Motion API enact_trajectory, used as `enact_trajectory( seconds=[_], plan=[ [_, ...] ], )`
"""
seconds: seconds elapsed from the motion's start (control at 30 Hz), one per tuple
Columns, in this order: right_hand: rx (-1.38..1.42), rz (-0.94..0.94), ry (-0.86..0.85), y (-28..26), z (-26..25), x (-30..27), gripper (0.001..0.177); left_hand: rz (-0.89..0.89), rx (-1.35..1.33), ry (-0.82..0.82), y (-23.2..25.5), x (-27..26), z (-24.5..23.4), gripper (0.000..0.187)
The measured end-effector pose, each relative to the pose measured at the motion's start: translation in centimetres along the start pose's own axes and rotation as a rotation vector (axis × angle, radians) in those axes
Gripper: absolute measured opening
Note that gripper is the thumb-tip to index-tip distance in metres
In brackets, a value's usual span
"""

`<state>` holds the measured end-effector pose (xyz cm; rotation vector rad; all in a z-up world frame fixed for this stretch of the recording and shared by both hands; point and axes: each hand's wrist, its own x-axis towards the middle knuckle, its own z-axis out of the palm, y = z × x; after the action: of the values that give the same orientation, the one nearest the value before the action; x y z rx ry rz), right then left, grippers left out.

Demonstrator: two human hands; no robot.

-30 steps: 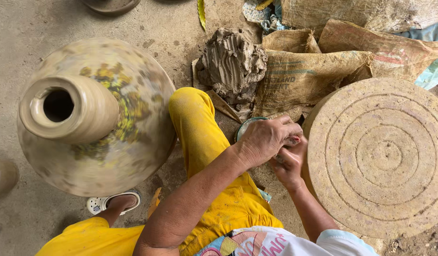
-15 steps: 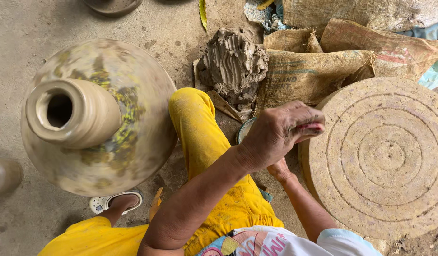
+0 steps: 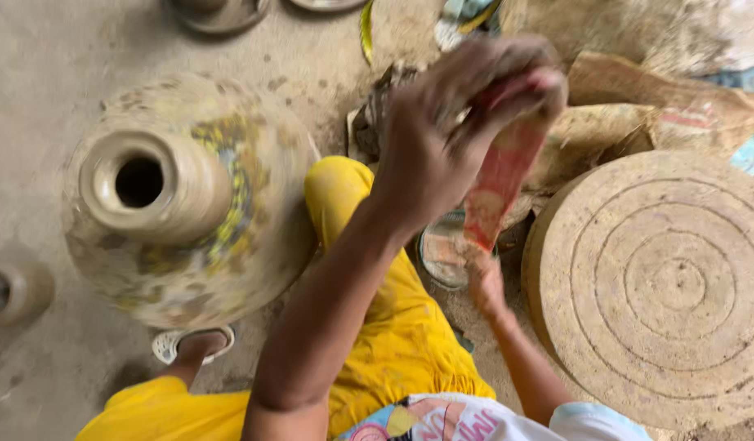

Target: The person shapes a clay vessel on a spinning wheel using their hands and a wooden tool, occasionally inserting a long rod into the opening and wetting their hands in a bowl of water.

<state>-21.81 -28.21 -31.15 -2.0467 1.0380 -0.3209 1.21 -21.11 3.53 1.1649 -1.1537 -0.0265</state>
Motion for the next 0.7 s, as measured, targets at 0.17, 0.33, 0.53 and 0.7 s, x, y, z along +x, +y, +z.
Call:
enact_trajectory(
  seconds=[0.17,0.33,0.53,0.7],
  plan=[
    [0.492,-0.468,0.04,-9.7,-10.2,5.5,0.016,-0.019,0.227,-0.147,-5.6,-0.2,4.5,0.023],
    [-0.235,-0.833,0.041,-18.9,-14.6,13.7,0.052,0.078,0.583,-0.129,-4.4,-2.7,5.8,0.033],
    [-0.541,-0.724,0.082,-27.5,-15.6,21.4,0.055,0.113,0.709,0.558,-0.5,-13.6,-18.9,0.053],
    [0.061,-0.827,-0.199,-33.6,-15.4,24.8,0.044,-1.09,1.441,0.951,-2.9,-30.8,-40.2,0.067]
  ],
)
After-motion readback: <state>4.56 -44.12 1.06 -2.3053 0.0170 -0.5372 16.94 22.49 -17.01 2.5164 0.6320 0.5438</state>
